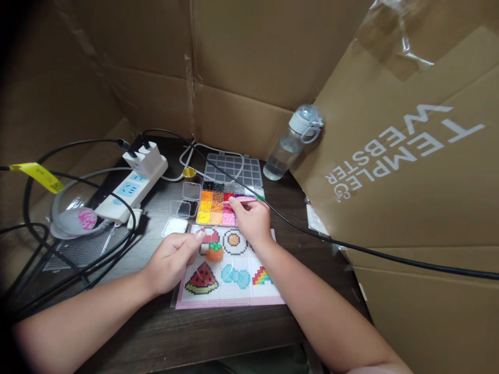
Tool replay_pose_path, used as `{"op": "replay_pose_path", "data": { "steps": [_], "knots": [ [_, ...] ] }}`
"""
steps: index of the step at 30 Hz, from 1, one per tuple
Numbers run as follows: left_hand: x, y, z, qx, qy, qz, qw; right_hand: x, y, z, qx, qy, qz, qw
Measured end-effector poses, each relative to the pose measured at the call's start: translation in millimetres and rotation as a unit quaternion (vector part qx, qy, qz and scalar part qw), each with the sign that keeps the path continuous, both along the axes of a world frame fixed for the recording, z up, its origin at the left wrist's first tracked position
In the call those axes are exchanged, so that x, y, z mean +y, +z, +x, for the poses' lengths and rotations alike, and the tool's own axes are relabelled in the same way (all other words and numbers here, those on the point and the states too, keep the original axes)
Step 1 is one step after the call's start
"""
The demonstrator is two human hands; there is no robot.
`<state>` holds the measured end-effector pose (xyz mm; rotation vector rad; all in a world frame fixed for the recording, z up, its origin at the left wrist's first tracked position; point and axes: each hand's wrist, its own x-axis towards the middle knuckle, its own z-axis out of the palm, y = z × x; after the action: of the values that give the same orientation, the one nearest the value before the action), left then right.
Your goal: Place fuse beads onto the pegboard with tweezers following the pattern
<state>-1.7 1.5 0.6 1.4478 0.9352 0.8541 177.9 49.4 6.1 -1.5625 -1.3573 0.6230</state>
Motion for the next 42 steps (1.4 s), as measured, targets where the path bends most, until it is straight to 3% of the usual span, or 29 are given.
{"op": "replay_pose_path", "data": {
  "steps": [7,12,18,22,27,42],
  "knots": [
    [0,0.6,0,-0.001,0.000,-0.002,1.000,0,-0.2,1,0.000,-0.025,0.011,1.000],
    [0,0.3,0,-0.005,-0.003,-0.001,1.000,-9,6.6,5,0.065,-0.041,0.004,0.997],
    [1,-1.3,0,-0.003,-0.005,-0.009,1.000,-54,13.6,19,0.077,0.094,-0.095,0.988],
    [2,-1.0,0,-0.013,-0.007,-0.003,1.000,-73,7.1,27,0.063,0.148,-0.068,0.985],
    [2,1.0,0,-0.018,-0.014,-0.003,1.000,-70,0.6,29,0.054,0.181,-0.049,0.981],
    [2,0.7,0,-0.025,-0.016,-0.015,0.999,-68,-1.5,31,0.055,0.170,-0.045,0.983]
  ]
}}
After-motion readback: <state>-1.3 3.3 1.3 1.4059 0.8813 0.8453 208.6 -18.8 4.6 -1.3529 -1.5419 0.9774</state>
